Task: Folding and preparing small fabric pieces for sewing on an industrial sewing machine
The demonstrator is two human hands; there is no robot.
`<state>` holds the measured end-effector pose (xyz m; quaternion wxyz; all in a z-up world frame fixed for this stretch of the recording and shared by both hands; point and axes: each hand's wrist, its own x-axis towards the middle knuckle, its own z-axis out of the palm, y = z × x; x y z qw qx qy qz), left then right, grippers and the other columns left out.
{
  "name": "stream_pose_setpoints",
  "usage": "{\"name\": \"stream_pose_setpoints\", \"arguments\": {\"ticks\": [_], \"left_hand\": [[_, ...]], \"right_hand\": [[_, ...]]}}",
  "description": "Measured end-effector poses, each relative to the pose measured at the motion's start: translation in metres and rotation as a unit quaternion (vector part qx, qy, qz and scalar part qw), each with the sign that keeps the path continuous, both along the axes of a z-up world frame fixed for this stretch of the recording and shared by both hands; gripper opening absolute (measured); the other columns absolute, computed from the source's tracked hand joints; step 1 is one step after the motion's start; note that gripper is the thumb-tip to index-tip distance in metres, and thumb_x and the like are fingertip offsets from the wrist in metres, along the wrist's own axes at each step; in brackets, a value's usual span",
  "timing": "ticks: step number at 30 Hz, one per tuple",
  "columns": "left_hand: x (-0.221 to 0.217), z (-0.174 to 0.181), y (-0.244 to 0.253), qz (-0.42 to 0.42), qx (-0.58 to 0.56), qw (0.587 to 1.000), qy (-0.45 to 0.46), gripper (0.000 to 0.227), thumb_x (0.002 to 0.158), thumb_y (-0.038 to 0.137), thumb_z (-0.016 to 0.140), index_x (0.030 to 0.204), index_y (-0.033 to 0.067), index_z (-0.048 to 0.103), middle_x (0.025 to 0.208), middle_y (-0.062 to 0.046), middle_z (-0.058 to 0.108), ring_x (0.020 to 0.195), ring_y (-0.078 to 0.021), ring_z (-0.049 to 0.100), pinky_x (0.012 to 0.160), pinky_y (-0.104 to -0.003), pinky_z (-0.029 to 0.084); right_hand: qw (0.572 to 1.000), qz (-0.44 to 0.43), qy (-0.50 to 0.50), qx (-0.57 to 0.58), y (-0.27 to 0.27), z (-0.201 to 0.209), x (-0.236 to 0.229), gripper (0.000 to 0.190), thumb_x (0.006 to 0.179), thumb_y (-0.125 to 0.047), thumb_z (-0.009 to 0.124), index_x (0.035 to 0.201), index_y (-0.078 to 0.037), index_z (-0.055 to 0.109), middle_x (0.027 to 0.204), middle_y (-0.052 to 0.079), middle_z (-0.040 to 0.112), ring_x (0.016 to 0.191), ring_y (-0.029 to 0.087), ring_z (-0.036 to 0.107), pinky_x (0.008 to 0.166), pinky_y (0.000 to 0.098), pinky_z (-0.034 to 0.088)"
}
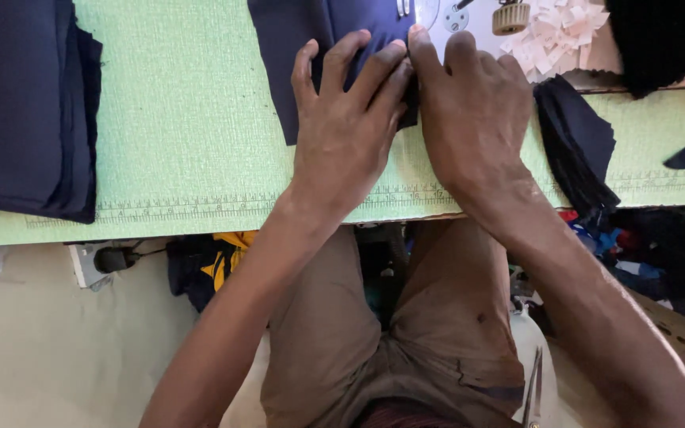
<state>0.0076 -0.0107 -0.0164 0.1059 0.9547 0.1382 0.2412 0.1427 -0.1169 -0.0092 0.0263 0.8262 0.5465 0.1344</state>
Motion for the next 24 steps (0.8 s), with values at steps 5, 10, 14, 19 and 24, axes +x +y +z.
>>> {"name": "stream_pose_setpoints", "arguments": {"ticks": [5,10,14,19,24], "left_hand": [[0.004,-0.004,0.008,0.011,0.002,1.0,-0.005,0.037,0.1,0.019,0.083,0.133,0.011,0.067,0.137,0.001,0.058,0.135,-0.0301,0.043,0.11,-0.065,0.032],[0.009,-0.003,0.023,-0.016,-0.022,0.999,-0.016,0.037,0.099,0.015,0.081,0.132,0.0106,0.066,0.137,0.0,0.06,0.132,-0.0308,0.046,0.111,-0.064,0.027],[0.014,0.005,0.031,-0.021,-0.015,1.0,-0.012,0.036,0.1,0.011,0.083,0.131,0.011,0.065,0.132,-0.001,0.061,0.13,-0.032,0.045,0.11,-0.062,0.026],[0.014,0.003,0.034,-0.045,0.007,0.998,-0.051,0.024,0.1,0.003,0.079,0.12,0.0078,0.066,0.127,-0.005,0.061,0.128,-0.0351,0.048,0.107,-0.068,0.029],[-0.001,-0.001,0.024,-0.085,0.021,0.993,-0.081,0.014,0.102,0.0,0.073,0.116,-0.0004,0.073,0.121,-0.01,0.069,0.115,-0.0286,0.059,0.104,-0.047,0.039]], "right_hand": [[0.999,-0.014,0.001,-0.029,0.003,-0.008,-0.004,0.054,0.105,-0.02,0.065,0.156,-0.014,0.05,0.11,0.015,0.058,0.076,0.037,0.066,0.068,0.0465,0.046],[0.998,-0.058,-0.008,-0.009,0.019,-0.025,-0.001,0.045,0.105,-0.019,0.056,0.15,-0.015,0.055,0.108,0.014,0.059,0.073,0.037,0.067,0.068,0.0486,0.048],[0.992,-0.028,0.001,0.12,0.016,-0.029,0.006,0.051,0.092,-0.007,0.068,0.141,-0.022,0.066,0.092,0.01,0.047,0.053,0.041,0.051,0.046,0.052,0.042],[0.951,0.029,0.209,0.226,-0.039,0.023,-0.002,0.033,0.109,0.011,0.07,0.141,0.004,0.065,0.107,0.018,0.07,0.087,0.026,0.064,0.068,0.035,0.053],[0.955,0.032,0.159,0.248,-0.14,0.015,0.043,0.018,0.128,0.007,0.065,0.134,0.019,0.076,0.118,0.031,0.075,0.096,0.035,0.07,0.081,0.0441,0.058]]}}
